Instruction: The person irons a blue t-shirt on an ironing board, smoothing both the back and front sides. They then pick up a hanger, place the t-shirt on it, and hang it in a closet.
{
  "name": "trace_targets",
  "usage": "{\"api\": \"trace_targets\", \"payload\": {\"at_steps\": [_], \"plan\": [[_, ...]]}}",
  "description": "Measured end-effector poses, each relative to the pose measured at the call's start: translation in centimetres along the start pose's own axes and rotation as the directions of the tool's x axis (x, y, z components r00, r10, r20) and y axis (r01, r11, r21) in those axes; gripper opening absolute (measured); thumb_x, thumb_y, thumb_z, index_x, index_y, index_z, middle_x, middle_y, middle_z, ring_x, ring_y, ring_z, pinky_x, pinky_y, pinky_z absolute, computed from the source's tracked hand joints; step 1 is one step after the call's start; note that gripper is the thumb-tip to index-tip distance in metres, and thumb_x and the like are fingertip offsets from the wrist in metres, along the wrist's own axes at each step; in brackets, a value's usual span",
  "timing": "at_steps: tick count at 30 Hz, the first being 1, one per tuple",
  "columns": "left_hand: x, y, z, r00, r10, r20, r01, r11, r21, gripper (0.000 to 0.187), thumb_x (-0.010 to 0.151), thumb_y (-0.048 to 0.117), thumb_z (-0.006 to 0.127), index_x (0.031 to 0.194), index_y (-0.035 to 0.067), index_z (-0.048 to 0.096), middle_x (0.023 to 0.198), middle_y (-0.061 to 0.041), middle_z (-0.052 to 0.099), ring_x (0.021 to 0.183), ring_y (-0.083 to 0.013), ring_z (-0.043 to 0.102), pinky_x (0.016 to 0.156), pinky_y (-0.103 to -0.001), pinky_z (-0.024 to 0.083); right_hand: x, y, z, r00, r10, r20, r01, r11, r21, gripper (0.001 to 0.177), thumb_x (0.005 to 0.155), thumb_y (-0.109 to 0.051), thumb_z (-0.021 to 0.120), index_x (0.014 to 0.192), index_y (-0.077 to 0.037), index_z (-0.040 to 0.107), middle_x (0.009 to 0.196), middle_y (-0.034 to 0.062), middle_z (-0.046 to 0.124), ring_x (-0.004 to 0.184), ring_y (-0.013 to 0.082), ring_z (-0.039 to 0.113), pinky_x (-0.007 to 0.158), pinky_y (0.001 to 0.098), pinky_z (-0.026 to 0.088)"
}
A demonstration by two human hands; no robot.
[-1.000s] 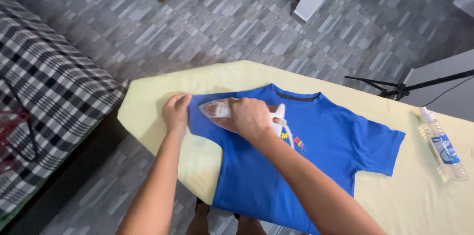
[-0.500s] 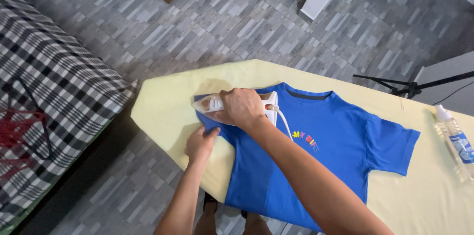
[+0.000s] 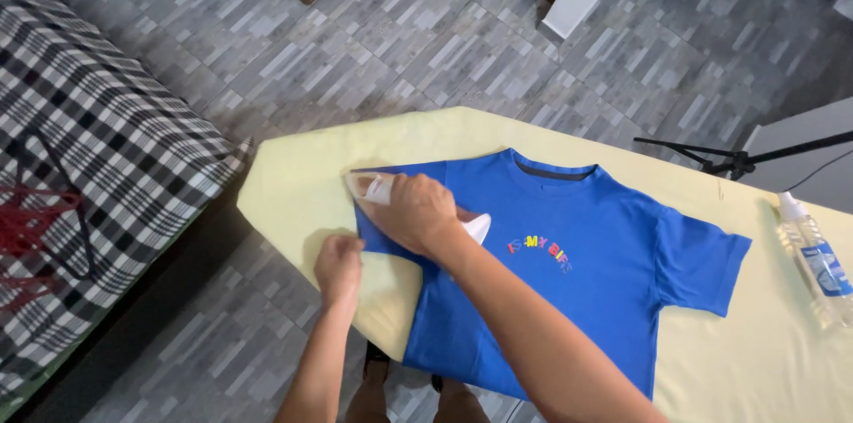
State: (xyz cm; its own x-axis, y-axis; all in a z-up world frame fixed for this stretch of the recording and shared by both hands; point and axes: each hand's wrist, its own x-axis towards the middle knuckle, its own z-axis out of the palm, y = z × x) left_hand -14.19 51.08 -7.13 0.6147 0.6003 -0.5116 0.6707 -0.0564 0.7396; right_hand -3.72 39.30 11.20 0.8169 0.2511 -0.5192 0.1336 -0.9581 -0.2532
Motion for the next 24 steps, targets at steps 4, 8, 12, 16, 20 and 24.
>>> {"api": "trace_targets", "payload": {"at_steps": [4,8,12,16,20,24], "plan": [[3.0,-1.7,-1.2,0.984,0.045,-0.170,-0.054,0.997,-0.049,0.028,0.079,0.022,0.061,0.103,0.008,0.058,0.096,-0.013,0.062,0.093,-0.0278,0.060,0.080,-0.038,0.047,-2.4,-1.4,-0.3,0.992,-0.027,0.120,0.007,0.988,0.157,0.055,0.078,-0.047,0.049,0.108,-0.002,0.057,0.105,0.0168,0.064,0.101,0.0356,0.061,0.081,0.0453,0.052],[1.4,2.8,-2.3,0.992,0.011,-0.122,-0.005,0.999,0.049,0.033,0.085,0.026,0.055,0.115,0.012,0.054,0.103,-0.011,0.061,0.100,-0.0258,0.059,0.085,-0.039,0.047,-4.6,0.5,1.2,0.992,0.052,0.111,-0.080,0.961,0.266,0.062,0.079,-0.055,0.045,0.107,0.000,0.050,0.105,0.0199,0.062,0.101,0.0375,0.060,0.082,0.0473,0.051],[1.4,5.7,-1.7,0.991,0.090,0.099,-0.105,0.981,0.166,0.054,0.075,0.037,0.066,0.119,0.008,0.054,0.111,-0.012,0.060,0.110,-0.0316,0.054,0.090,-0.044,0.044,-10.1,4.9,1.8,0.967,0.232,0.107,-0.254,0.834,0.490,0.050,0.083,-0.047,0.050,0.111,-0.006,0.042,0.085,0.0184,0.065,0.085,0.0370,0.065,0.073,0.0487,0.051],[0.1,8.1,-1.3,0.952,0.084,0.295,-0.229,0.836,0.499,0.061,0.061,0.058,0.072,0.104,0.017,0.059,0.094,-0.003,0.065,0.101,-0.0315,0.059,0.084,-0.049,0.043,-14.5,9.9,4.3,0.875,0.465,0.134,-0.412,0.573,0.708,0.047,0.084,-0.044,0.053,0.114,-0.009,0.046,0.094,0.0274,0.065,0.098,0.0430,0.060,0.081,0.0517,0.047],[3.8,4.5,0.1,0.936,0.140,0.324,-0.314,0.749,0.583,0.038,0.071,0.054,0.066,0.081,0.018,0.062,0.078,0.001,0.065,0.092,-0.0300,0.062,0.076,-0.046,0.044,-15.0,11.8,7.0,0.819,0.538,0.198,-0.457,0.405,0.792,0.044,0.083,-0.044,0.050,0.106,-0.006,0.045,0.046,0.0078,0.061,0.060,0.0250,0.067,0.062,0.0376,0.050],[4.0,4.1,0.4,0.948,0.257,0.190,-0.318,0.808,0.496,0.035,0.068,0.043,0.071,0.087,0.017,0.056,0.084,-0.001,0.061,0.093,-0.0302,0.059,0.077,-0.047,0.042,-13.7,10.0,9.8,0.839,0.537,0.091,-0.380,0.458,0.804,0.044,0.086,-0.041,0.051,0.100,0.000,0.042,0.070,0.0234,0.062,0.072,0.0368,0.063,0.066,0.0469,0.050]]}}
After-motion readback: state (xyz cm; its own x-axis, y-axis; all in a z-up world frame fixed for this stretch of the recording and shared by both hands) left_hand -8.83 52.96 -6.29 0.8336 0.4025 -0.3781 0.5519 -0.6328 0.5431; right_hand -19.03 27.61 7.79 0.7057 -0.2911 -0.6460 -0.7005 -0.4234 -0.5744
